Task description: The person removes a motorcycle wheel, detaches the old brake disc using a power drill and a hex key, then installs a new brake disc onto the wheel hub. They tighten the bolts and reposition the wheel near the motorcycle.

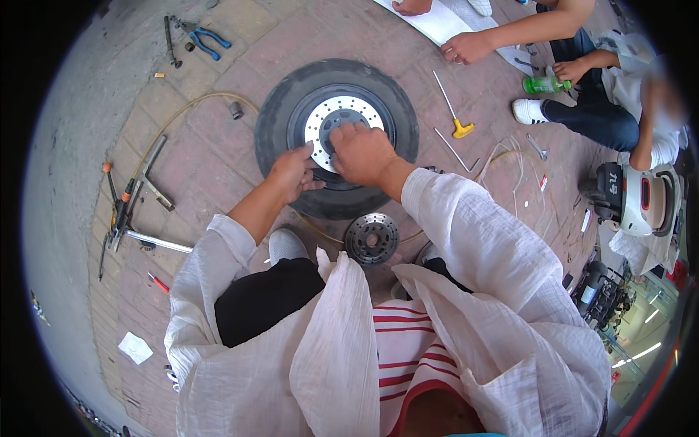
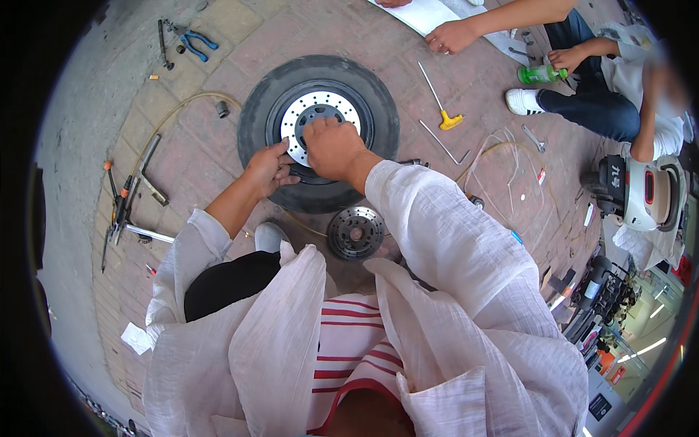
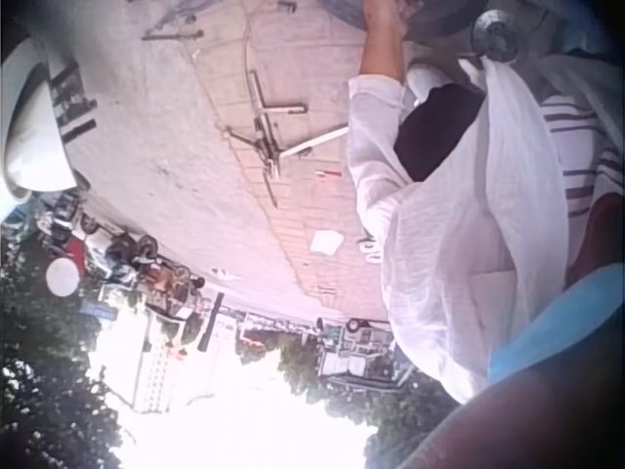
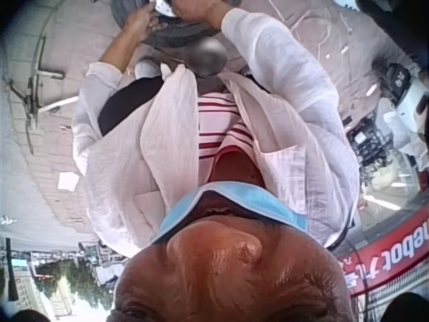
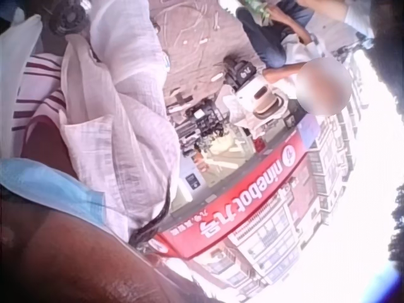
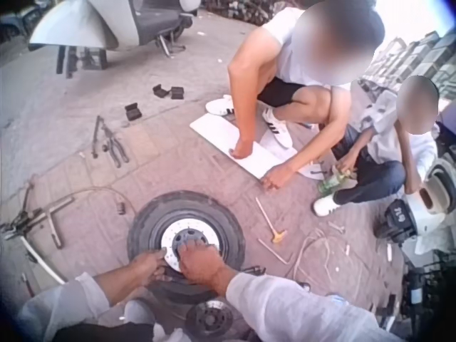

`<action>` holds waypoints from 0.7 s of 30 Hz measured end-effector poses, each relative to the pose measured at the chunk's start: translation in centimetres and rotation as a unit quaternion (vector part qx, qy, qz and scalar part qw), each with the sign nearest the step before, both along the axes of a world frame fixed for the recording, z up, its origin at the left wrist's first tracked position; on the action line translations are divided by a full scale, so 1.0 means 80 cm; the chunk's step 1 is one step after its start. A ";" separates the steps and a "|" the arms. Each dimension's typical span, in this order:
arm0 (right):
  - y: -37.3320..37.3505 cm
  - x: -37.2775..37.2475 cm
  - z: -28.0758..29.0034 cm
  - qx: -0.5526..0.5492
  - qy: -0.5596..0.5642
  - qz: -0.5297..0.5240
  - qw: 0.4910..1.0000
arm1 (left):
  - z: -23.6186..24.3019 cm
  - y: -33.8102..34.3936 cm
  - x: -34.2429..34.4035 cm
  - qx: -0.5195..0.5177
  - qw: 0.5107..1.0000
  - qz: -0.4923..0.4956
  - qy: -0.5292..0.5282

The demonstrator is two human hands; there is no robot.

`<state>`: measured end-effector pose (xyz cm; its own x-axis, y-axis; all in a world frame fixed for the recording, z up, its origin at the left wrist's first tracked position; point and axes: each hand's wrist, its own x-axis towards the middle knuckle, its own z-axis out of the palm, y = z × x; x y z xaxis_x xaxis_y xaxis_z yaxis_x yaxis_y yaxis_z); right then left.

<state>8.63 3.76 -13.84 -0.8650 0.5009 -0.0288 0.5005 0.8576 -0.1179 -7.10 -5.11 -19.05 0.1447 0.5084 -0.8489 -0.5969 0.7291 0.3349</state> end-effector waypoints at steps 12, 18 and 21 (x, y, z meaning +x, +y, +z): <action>0.011 -0.006 0.007 -0.138 -0.192 -0.016 0.971 | 0.002 -0.006 -0.009 0.007 1.000 -0.010 -0.016; 0.004 -0.004 0.003 -0.066 -0.083 -0.007 0.994 | 0.003 -0.003 -0.010 0.012 1.000 -0.015 -0.006; 0.009 -0.012 0.016 -0.159 -0.189 -0.041 0.968 | 0.001 -0.005 -0.012 0.014 1.000 -0.017 -0.012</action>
<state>7.70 4.50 -12.58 -0.7205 0.4804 -0.5000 0.6238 0.7640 -0.1649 -8.04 -5.51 -18.98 0.1822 0.5271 -0.8300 -0.5799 0.7393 0.3422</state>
